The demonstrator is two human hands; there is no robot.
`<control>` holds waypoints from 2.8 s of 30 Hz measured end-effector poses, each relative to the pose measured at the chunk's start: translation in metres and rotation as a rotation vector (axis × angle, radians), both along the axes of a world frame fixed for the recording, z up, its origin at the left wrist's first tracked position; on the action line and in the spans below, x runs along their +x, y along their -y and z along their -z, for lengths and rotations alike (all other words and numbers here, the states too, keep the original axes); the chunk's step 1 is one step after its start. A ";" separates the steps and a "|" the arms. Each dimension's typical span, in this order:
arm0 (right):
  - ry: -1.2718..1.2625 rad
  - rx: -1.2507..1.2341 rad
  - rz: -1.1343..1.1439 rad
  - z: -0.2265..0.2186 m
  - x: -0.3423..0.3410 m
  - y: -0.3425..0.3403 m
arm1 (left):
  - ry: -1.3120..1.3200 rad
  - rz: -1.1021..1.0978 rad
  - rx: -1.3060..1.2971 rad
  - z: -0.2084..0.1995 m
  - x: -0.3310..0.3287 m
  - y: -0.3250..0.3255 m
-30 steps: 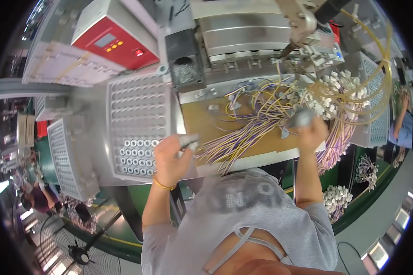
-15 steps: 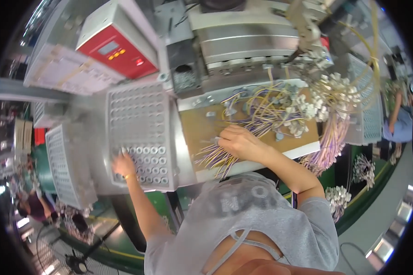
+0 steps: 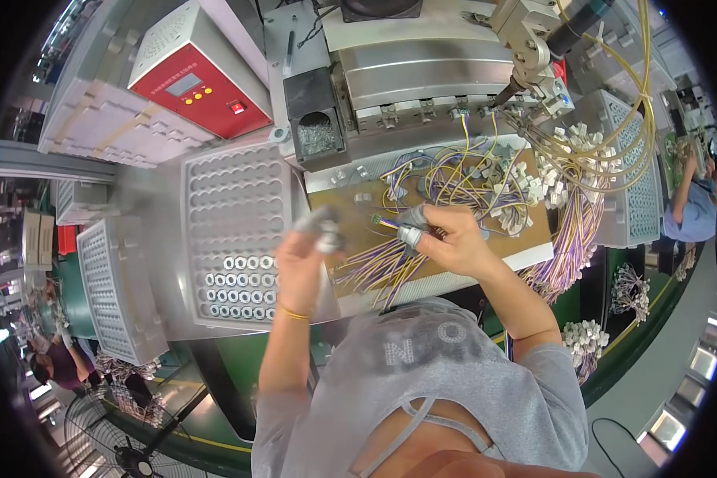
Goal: The person assembles wire harnesses by taking small components from a tray, fitting them onto the connectors of wire bundles by hand, and inserting the wire assemblies into a machine.
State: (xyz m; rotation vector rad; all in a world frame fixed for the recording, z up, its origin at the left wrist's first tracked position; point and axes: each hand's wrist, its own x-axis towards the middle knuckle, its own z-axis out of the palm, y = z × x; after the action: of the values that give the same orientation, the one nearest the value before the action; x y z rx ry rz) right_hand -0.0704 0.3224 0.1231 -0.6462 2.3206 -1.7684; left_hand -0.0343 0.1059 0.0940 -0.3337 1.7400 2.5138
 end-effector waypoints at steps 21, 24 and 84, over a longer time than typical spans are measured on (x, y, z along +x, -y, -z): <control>-0.182 0.013 -0.028 -0.020 -0.005 -0.009 | -0.239 0.231 -0.045 -0.029 -0.001 -0.051; 0.023 0.045 0.027 -0.013 0.000 -0.003 | -0.179 0.156 -0.084 -0.032 -0.003 -0.058; -0.678 0.192 -0.162 0.026 -0.011 0.038 | 0.038 0.116 -0.196 -0.009 -0.002 0.025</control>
State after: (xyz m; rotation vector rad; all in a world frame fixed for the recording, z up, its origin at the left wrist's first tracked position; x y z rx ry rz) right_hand -0.0810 0.2848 0.0975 -1.5364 2.6807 -1.3658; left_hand -0.0361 0.0810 0.1027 -0.2800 1.9359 2.2492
